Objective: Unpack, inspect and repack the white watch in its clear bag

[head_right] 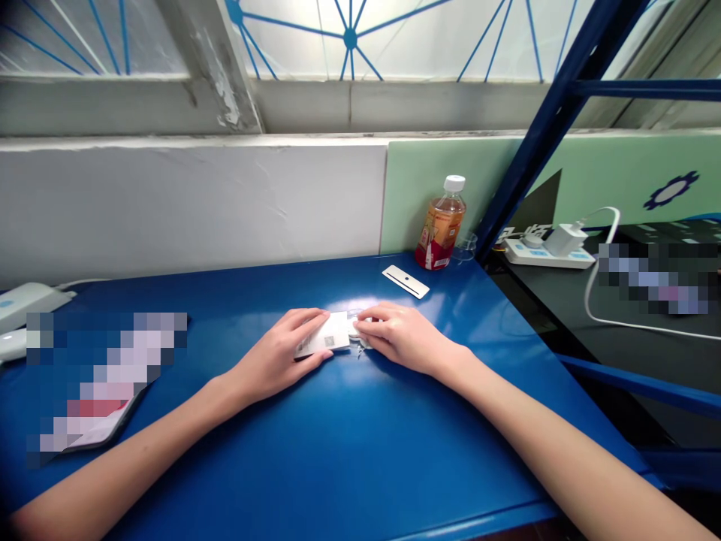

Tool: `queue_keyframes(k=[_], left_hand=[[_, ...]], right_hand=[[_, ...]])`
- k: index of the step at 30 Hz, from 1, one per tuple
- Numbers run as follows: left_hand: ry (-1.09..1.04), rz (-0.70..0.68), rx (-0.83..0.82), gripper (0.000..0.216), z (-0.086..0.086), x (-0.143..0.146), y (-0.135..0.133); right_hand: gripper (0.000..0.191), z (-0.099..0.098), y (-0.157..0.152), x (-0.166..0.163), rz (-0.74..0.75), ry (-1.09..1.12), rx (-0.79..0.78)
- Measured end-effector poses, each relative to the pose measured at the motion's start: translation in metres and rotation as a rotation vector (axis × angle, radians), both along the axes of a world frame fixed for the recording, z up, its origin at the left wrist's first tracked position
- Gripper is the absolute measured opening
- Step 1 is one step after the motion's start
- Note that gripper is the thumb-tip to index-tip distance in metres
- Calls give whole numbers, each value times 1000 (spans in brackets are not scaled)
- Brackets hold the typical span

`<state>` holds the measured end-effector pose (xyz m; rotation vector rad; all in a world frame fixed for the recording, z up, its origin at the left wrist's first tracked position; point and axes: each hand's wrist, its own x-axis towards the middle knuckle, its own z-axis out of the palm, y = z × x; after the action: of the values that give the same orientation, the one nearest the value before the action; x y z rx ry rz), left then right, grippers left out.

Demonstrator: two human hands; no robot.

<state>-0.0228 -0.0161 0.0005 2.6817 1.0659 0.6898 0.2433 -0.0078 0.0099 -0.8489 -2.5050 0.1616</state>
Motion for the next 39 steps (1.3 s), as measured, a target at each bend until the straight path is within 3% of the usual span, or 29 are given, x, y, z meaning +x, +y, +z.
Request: queue_keyframes(k=[10, 16, 22, 29, 35, 39], left_hand=[[-1, -5, -7, 45, -1, 0, 0], [0, 5, 3, 45, 0, 0, 0], [6, 3, 13, 43, 0, 1, 0], [-22, 3, 1, 40, 0, 1, -1], [-11, 2, -1, 40, 2, 1, 0], [0, 6, 0, 42, 2, 1, 0]], right_hand=[[21, -13, 2, -6, -65, 160, -11], [23, 7, 5, 7, -7, -44, 37], [28, 17, 5, 15, 87, -148, -21], [39, 3, -7, -5, 52, -30, -106], [47, 6, -4, -3, 45, 55, -238], [40, 7, -3, 0, -41, 32, -234]])
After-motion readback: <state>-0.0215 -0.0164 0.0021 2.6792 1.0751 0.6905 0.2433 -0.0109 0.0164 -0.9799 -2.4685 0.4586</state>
